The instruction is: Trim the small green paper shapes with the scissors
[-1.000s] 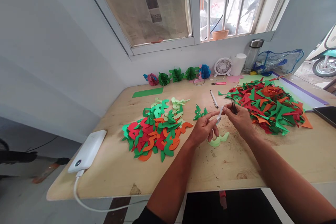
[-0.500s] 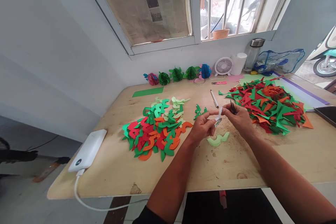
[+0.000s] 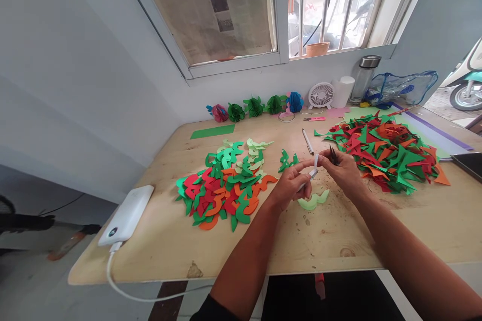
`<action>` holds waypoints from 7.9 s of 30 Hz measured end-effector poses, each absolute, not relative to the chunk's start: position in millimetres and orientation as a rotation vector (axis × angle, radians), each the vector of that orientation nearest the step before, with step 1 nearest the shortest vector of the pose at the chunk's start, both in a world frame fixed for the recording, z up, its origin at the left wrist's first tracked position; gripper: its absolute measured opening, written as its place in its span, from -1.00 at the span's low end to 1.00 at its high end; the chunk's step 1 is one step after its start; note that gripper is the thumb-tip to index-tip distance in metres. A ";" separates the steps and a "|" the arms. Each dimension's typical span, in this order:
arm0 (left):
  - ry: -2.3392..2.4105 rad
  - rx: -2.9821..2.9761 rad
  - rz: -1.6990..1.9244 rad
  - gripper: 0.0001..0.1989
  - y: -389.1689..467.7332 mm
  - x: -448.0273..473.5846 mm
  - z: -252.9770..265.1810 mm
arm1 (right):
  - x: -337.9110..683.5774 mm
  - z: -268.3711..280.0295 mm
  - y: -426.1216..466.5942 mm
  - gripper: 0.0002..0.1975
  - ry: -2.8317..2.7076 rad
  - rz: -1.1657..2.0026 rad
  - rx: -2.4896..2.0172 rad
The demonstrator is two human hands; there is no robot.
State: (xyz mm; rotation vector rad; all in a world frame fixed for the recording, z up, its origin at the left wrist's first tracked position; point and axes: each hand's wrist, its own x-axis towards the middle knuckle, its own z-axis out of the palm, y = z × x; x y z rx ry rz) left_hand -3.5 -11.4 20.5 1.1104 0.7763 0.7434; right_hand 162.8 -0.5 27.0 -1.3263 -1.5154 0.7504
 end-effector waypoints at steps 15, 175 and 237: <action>0.834 1.097 0.810 -0.59 -12.0 -4.0 22.1 | 162.0 28.2 0.0 -0.77 -1.481 0.795 -1.342; 0.895 0.997 0.983 -0.67 -5.7 -1.1 18.5 | 160.5 31.6 -0.2 -0.63 -1.273 1.285 -1.266; 0.935 1.045 0.987 -0.67 -7.5 0.1 21.5 | 158.2 28.6 -1.9 -0.67 -1.267 1.353 -1.205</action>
